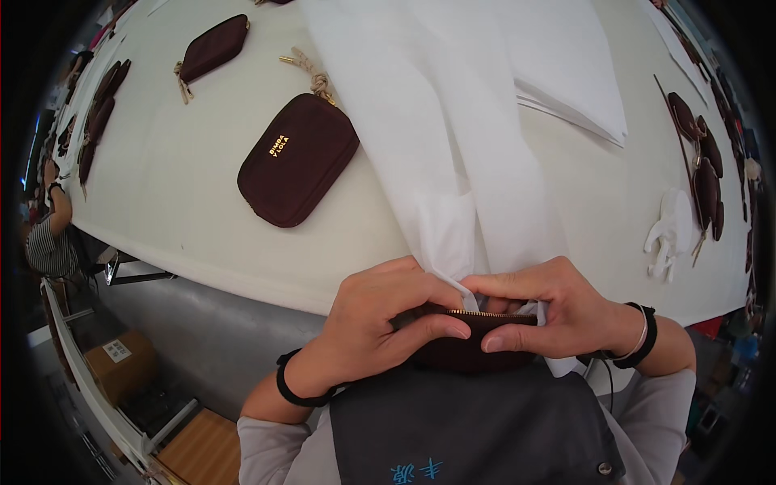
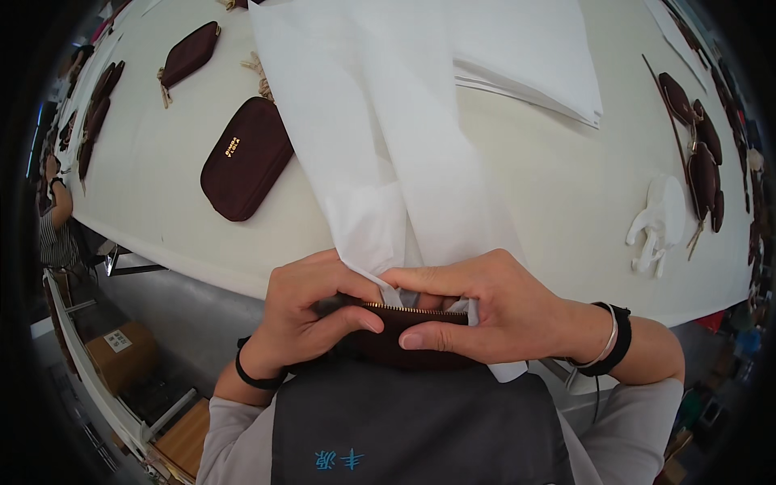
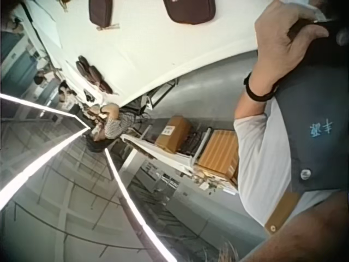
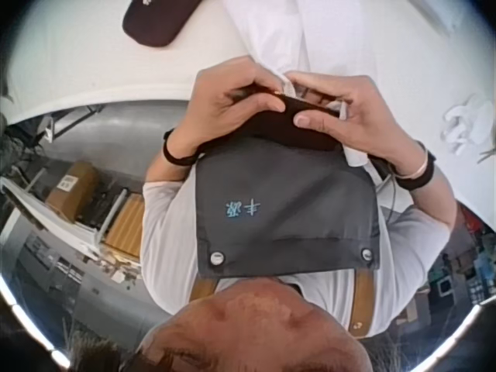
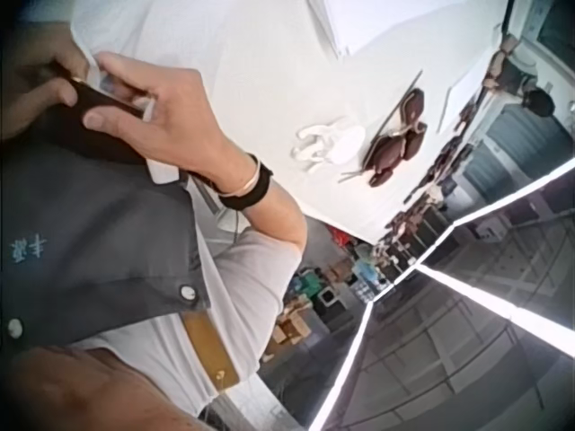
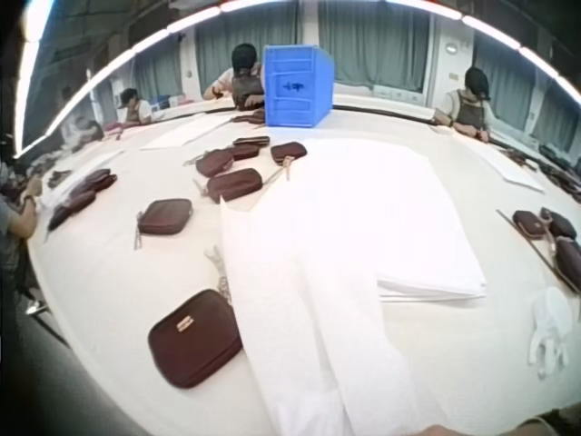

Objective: The person stuffs white tissue paper into small maroon pouches to maintain their shape. They use a thin wooden stick to push the paper into the corners and smooth the interior. The person handles the pouches one at a time, repeating the process for multiple units on a long white table.

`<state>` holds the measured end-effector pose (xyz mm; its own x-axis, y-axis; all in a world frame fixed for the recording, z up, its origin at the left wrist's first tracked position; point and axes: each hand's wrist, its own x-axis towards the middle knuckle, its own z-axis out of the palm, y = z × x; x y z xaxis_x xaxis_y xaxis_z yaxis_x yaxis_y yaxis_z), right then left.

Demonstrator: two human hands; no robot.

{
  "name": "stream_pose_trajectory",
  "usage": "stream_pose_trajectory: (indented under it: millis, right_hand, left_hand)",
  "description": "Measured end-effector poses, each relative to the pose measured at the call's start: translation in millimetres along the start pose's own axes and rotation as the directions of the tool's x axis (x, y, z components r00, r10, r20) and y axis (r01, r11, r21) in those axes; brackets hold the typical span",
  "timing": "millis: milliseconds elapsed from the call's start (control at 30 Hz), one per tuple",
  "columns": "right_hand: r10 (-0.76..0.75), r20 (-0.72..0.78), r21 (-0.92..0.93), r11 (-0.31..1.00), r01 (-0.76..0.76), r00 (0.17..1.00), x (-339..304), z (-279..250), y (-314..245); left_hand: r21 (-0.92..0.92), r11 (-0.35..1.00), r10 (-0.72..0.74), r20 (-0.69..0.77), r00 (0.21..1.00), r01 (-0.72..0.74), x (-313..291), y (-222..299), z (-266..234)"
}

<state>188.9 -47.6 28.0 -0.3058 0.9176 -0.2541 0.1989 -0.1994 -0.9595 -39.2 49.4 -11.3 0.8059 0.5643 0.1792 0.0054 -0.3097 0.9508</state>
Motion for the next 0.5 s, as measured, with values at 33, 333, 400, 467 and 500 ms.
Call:
stream_pose_trajectory:
  millis: [33,333,400,467,500]
  right_hand:
    - [0.000,0.014,0.008,1.000,0.000,1.000,0,-1,0]
    - [-0.070,0.310,-0.157,0.980,0.124,0.948,11,-5,-5]
    - [-0.095,0.332,-0.234,0.955,0.180,0.938,14,-3,-7]
    - [0.016,0.427,-0.366,0.917,0.157,0.904,25,-7,-14]
    - [0.073,0.466,-0.428,0.891,0.152,0.882,29,-8,-17]
  left_hand:
    - [0.008,1.000,-0.006,-0.005,1.000,0.007,0,1,0]
    - [-0.025,1.000,0.008,-0.045,0.999,-0.010,4,-1,1]
    - [-0.031,0.999,0.023,0.010,1.000,-0.023,8,0,-2]
    - [-0.057,0.998,-0.021,0.010,1.000,0.022,7,0,-2]
    - [-0.066,0.997,-0.045,0.011,0.999,0.045,6,1,-2]
